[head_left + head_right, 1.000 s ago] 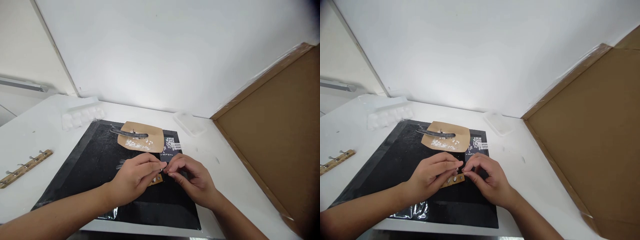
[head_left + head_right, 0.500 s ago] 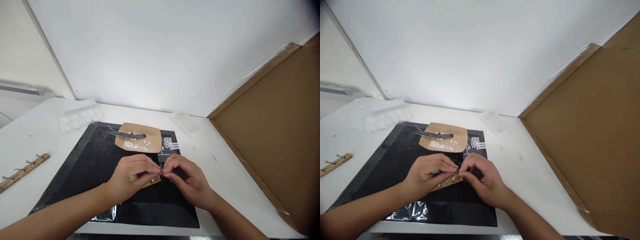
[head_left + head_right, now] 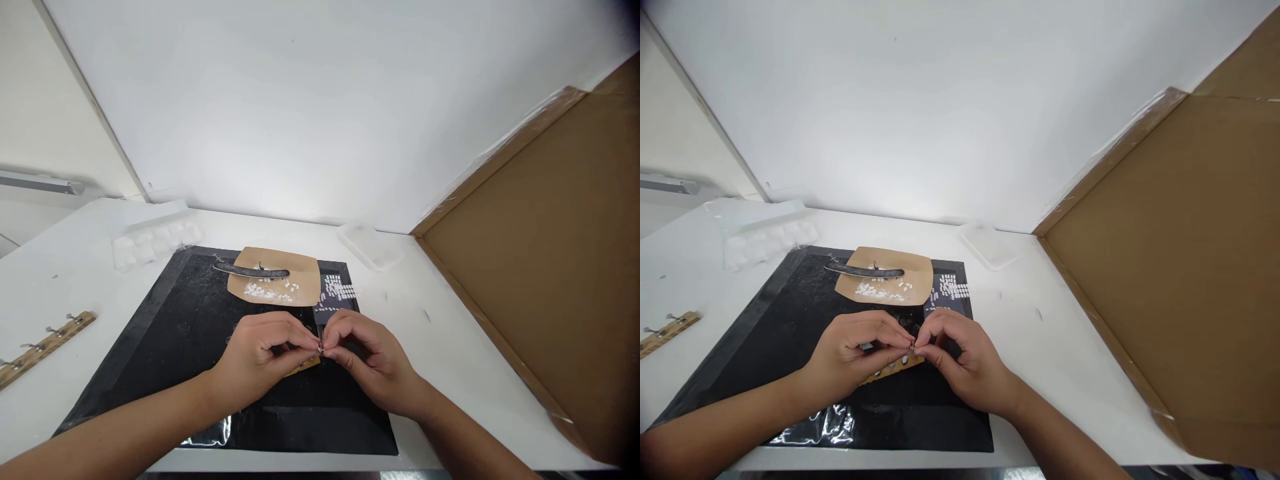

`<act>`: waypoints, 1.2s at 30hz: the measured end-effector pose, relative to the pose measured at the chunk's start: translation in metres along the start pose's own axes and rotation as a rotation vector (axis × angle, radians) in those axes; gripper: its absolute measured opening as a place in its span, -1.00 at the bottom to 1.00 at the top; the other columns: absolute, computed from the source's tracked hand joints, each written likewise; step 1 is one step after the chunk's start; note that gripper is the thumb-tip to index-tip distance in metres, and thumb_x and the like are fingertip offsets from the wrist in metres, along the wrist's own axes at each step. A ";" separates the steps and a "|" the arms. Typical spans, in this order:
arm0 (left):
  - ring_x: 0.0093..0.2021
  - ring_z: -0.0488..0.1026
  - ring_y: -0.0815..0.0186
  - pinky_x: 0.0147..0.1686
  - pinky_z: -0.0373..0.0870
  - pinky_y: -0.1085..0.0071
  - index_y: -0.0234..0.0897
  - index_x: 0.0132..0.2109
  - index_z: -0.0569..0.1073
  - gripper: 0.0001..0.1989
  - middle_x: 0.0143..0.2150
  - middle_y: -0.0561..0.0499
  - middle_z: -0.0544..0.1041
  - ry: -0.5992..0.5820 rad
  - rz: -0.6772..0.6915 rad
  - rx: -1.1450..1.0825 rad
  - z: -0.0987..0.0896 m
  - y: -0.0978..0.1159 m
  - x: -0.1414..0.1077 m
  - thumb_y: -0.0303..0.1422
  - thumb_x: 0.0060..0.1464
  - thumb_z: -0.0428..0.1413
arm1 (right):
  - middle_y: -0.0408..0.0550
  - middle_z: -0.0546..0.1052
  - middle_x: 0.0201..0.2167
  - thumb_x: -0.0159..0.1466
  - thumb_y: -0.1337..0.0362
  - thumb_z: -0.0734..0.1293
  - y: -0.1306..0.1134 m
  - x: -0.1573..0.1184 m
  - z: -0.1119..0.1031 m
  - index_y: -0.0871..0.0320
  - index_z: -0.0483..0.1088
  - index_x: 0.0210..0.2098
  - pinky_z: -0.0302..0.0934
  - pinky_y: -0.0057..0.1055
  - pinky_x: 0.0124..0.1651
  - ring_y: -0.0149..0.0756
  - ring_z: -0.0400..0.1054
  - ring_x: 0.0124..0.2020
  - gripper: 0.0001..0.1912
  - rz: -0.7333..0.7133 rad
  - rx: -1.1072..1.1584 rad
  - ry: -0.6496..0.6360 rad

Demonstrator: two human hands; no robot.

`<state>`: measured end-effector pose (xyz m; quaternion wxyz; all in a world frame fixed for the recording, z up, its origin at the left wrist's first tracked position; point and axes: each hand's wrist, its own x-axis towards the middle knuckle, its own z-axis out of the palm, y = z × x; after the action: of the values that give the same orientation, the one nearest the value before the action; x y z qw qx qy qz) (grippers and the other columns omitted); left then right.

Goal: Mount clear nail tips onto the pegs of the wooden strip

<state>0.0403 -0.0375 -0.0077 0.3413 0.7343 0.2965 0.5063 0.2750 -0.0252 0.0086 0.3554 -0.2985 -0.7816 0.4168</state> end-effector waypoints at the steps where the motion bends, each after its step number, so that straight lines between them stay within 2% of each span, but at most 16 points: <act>1: -0.25 0.69 0.36 -0.34 0.60 0.55 -0.23 -0.14 0.70 -0.90 -0.20 -0.03 0.73 -0.001 -0.007 0.000 0.000 0.000 0.000 -0.49 0.22 0.34 | -0.10 0.52 -0.26 0.48 0.32 0.35 0.000 0.000 0.000 0.05 0.48 -0.16 0.31 -0.31 -0.14 -0.29 0.41 -0.23 -0.92 -0.002 0.001 -0.004; 8: -0.27 0.67 0.40 -0.44 0.50 0.64 -0.23 -0.15 0.70 -0.93 -0.20 -0.01 0.73 -0.011 -0.049 0.015 -0.001 0.002 -0.001 -0.46 0.24 0.33 | -0.11 0.51 -0.26 0.48 0.32 0.35 -0.001 0.000 -0.002 0.06 0.48 -0.17 0.30 -0.33 -0.15 -0.31 0.39 -0.24 -0.92 -0.001 0.012 -0.003; 16: -0.29 0.67 0.41 -0.48 0.46 0.66 -0.25 -0.15 0.69 -0.93 -0.22 -0.01 0.73 -0.006 -0.025 0.009 0.001 0.001 -0.001 -0.47 0.23 0.33 | -0.12 0.52 -0.27 0.48 0.32 0.35 -0.001 0.001 0.000 0.06 0.48 -0.18 0.29 -0.34 -0.14 -0.33 0.39 -0.24 -0.92 -0.006 0.004 -0.011; 20: -0.28 0.67 0.43 -0.42 0.50 0.68 -0.29 -0.14 0.69 -0.93 -0.23 -0.02 0.73 -0.003 0.033 0.020 0.001 0.001 0.000 -0.49 0.21 0.35 | -0.12 0.52 -0.27 0.47 0.30 0.37 0.000 -0.001 0.000 0.06 0.49 -0.18 0.29 -0.34 -0.16 -0.32 0.39 -0.24 -0.94 0.018 -0.007 -0.007; 26: -0.24 0.67 0.41 -0.22 0.60 0.59 -0.34 -0.12 0.67 -0.92 -0.20 -0.07 0.72 -0.026 0.147 0.065 0.001 -0.001 0.001 -0.51 0.23 0.33 | -0.14 0.54 -0.28 0.45 0.28 0.41 0.003 -0.003 -0.001 0.05 0.50 -0.18 0.29 -0.35 -0.18 -0.33 0.41 -0.27 -0.96 0.051 0.002 -0.006; 36: -0.20 0.68 0.35 -0.18 0.65 0.51 -0.40 -0.12 0.63 -0.91 -0.17 -0.14 0.71 -0.050 0.299 0.143 -0.001 -0.001 0.000 -0.59 0.23 0.30 | -0.15 0.58 -0.32 0.38 0.29 0.49 0.003 0.000 -0.003 0.03 0.60 -0.21 0.30 -0.36 -0.21 -0.35 0.43 -0.30 -0.98 0.072 0.036 0.010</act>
<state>0.0396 -0.0368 -0.0080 0.2165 0.8050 0.2106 0.5107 0.2783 -0.0222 0.0071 0.3495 -0.3221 -0.7607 0.4420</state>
